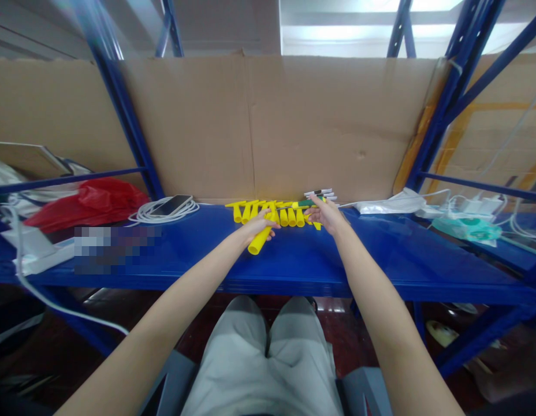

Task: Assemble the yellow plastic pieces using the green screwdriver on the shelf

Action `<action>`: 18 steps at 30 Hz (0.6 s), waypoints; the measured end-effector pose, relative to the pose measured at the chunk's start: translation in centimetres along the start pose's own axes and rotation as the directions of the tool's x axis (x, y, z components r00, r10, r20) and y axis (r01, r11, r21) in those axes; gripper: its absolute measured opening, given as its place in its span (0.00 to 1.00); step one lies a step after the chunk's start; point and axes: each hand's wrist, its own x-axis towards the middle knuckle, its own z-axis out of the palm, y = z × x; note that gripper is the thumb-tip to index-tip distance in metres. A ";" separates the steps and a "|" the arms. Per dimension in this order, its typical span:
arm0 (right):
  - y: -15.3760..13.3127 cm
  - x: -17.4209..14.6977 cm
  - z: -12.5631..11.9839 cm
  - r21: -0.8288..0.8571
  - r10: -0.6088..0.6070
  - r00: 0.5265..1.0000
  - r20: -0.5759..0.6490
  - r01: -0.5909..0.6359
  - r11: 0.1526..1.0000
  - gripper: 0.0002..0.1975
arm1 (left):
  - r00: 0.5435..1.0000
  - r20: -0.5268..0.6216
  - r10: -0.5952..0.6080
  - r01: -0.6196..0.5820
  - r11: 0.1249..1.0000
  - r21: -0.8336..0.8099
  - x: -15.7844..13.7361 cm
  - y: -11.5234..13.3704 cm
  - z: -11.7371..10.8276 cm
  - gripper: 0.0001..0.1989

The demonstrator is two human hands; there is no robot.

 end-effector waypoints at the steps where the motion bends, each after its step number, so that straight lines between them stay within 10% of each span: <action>1: 0.0 0.0 0.0 0.013 0.004 1.000 -0.002 -0.004 1.000 0.16 | 1.000 0.005 0.002 -0.002 1.000 0.002 0.0 0.0 0.0 0.37; 11: 0.0 0.4 -0.3 -0.043 -0.032 0.991 0.127 0.038 0.998 0.21 | 1.000 -0.027 -0.008 0.007 1.000 -0.014 0.1 0.0 0.0 0.38; 18: 0.2 0.3 0.0 0.016 -0.050 0.998 -0.044 0.051 0.999 0.13 | 0.999 -0.043 -0.017 0.015 0.999 -0.029 -0.2 0.2 0.1 0.36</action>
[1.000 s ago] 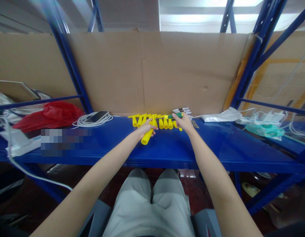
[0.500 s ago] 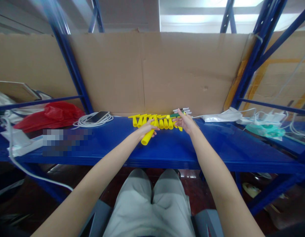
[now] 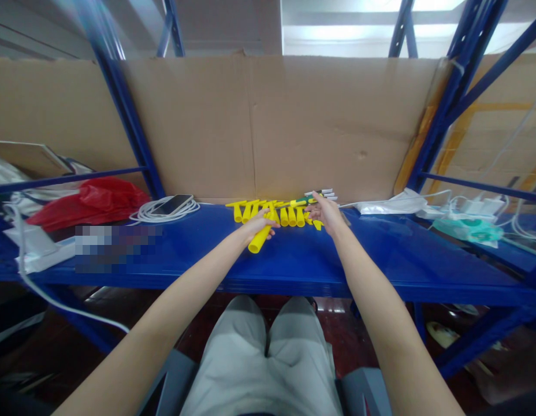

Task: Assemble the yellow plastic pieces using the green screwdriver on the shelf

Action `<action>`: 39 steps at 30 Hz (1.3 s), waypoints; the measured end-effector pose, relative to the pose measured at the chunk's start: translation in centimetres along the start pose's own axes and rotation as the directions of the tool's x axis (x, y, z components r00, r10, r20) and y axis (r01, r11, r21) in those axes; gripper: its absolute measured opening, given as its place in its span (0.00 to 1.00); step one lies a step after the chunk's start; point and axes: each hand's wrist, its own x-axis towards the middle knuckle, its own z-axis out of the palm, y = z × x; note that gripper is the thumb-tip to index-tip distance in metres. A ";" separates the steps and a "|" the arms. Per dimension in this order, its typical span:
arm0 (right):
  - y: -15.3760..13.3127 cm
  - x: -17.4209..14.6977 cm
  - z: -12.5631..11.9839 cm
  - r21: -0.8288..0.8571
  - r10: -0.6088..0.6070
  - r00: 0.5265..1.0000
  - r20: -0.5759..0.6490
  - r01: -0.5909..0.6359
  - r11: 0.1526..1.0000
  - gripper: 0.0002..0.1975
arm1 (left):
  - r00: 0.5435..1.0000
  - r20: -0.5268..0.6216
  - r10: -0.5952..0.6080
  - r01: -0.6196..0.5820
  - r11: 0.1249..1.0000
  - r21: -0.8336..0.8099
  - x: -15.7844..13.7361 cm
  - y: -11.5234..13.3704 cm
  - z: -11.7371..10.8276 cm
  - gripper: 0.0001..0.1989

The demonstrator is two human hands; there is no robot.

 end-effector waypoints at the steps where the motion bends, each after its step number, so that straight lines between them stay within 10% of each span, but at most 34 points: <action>1: 0.0 0.0 0.1 0.001 -0.005 1.000 -0.018 0.005 1.000 0.12 | 1.000 0.002 0.001 -0.001 1.000 0.000 0.0 0.0 0.0 0.36; 21: -0.1 -0.2 -0.2 0.084 -0.134 0.989 0.063 0.128 0.988 0.13 | 1.000 0.007 0.009 -0.009 1.000 0.008 0.0 0.0 0.1 0.34; 39: 0.2 0.1 0.0 -0.015 -0.103 0.978 -0.182 0.102 0.995 0.15 | 1.000 -0.006 0.005 -0.005 1.000 -0.002 0.1 -0.1 0.1 0.38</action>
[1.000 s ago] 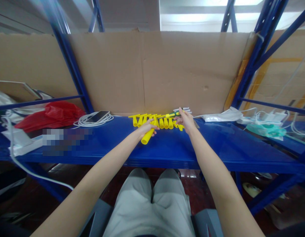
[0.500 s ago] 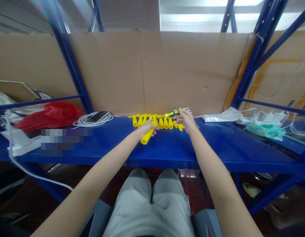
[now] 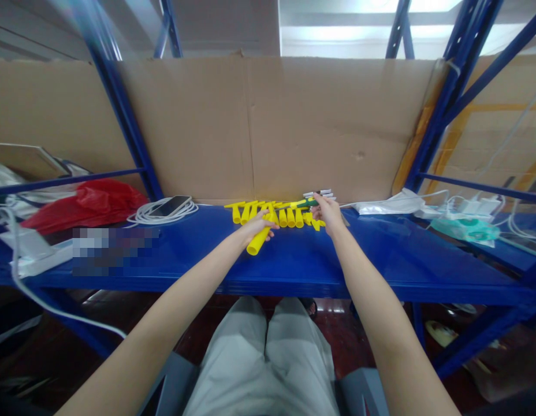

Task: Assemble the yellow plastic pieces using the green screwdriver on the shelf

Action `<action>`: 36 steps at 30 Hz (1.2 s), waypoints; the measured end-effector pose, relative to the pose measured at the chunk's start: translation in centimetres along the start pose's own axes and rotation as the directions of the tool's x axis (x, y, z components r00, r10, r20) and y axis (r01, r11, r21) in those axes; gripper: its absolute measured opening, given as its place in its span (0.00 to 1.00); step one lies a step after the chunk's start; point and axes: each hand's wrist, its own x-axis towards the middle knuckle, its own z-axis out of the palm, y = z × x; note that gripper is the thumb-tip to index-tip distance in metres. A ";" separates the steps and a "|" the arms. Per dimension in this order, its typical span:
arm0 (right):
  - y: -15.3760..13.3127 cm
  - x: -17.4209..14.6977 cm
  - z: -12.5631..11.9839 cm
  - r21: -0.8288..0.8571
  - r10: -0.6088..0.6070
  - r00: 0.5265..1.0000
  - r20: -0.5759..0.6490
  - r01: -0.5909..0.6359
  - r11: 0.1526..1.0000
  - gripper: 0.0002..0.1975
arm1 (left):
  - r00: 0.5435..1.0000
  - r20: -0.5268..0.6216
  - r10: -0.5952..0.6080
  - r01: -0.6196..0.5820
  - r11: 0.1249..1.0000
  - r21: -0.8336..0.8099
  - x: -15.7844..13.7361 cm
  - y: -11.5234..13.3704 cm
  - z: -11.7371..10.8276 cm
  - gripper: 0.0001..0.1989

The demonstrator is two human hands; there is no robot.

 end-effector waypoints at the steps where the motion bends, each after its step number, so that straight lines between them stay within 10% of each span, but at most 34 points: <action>1: 0.0 0.0 0.0 0.001 0.005 1.000 -0.008 -0.005 1.000 0.14 | 1.000 0.002 -0.001 0.001 1.000 0.000 0.0 0.0 0.0 0.38; 36: -0.4 -0.3 -0.1 0.024 0.042 0.993 0.114 -0.045 0.999 0.15 | 0.999 -0.049 0.017 -0.018 1.000 -0.021 -0.2 0.4 0.0 0.38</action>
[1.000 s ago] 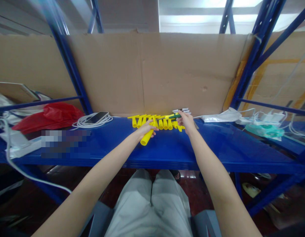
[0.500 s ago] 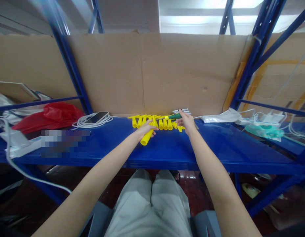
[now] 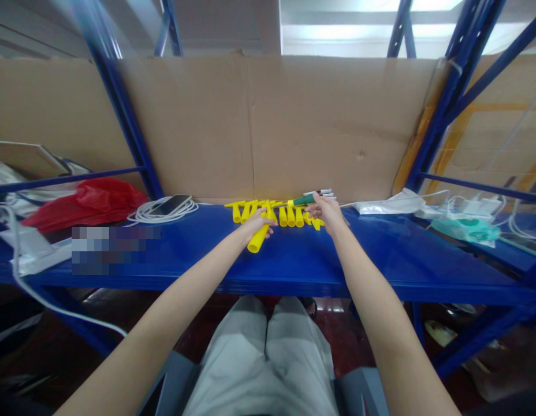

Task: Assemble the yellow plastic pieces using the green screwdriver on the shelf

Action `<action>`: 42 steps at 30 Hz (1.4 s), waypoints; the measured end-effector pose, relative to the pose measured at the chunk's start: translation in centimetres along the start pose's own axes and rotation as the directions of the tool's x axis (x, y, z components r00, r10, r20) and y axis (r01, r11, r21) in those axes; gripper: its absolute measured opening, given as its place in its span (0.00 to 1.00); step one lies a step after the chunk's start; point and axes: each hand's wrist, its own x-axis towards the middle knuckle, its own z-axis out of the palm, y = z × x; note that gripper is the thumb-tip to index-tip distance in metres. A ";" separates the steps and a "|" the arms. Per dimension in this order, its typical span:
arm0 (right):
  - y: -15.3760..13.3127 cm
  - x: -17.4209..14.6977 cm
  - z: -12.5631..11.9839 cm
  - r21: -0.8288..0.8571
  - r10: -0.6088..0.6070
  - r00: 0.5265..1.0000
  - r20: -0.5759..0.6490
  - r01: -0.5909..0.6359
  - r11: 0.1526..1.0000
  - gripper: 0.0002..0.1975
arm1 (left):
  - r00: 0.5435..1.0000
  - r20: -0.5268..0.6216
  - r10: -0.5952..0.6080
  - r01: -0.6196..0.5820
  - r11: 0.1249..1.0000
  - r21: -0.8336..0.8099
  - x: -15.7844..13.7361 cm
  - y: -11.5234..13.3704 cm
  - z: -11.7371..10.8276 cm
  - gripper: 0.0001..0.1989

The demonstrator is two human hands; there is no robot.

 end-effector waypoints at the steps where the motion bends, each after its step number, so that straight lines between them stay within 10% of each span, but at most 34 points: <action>1: 0.0 0.0 0.0 -0.002 0.006 1.000 -0.006 -0.006 1.000 0.15 | 1.000 -0.004 -0.002 0.002 1.000 0.001 -0.1 0.1 0.0 0.38; 25: 0.0 -0.1 0.5 0.018 0.082 0.995 -0.057 -0.081 0.997 0.11 | 0.987 -0.051 0.154 -0.161 0.969 -0.185 -0.4 0.4 -0.1 0.36; 35: 0.4 0.4 0.1 0.045 0.111 0.986 -0.128 -0.106 0.993 0.10 | 0.963 -0.241 0.122 -0.195 0.931 -0.308 0.7 0.4 -0.8 0.37; 42: 0.6 -0.1 0.6 -0.055 0.204 0.979 0.033 -0.202 0.978 0.08 | 0.970 -0.230 0.082 -0.130 0.970 -0.205 0.5 0.3 -0.5 0.36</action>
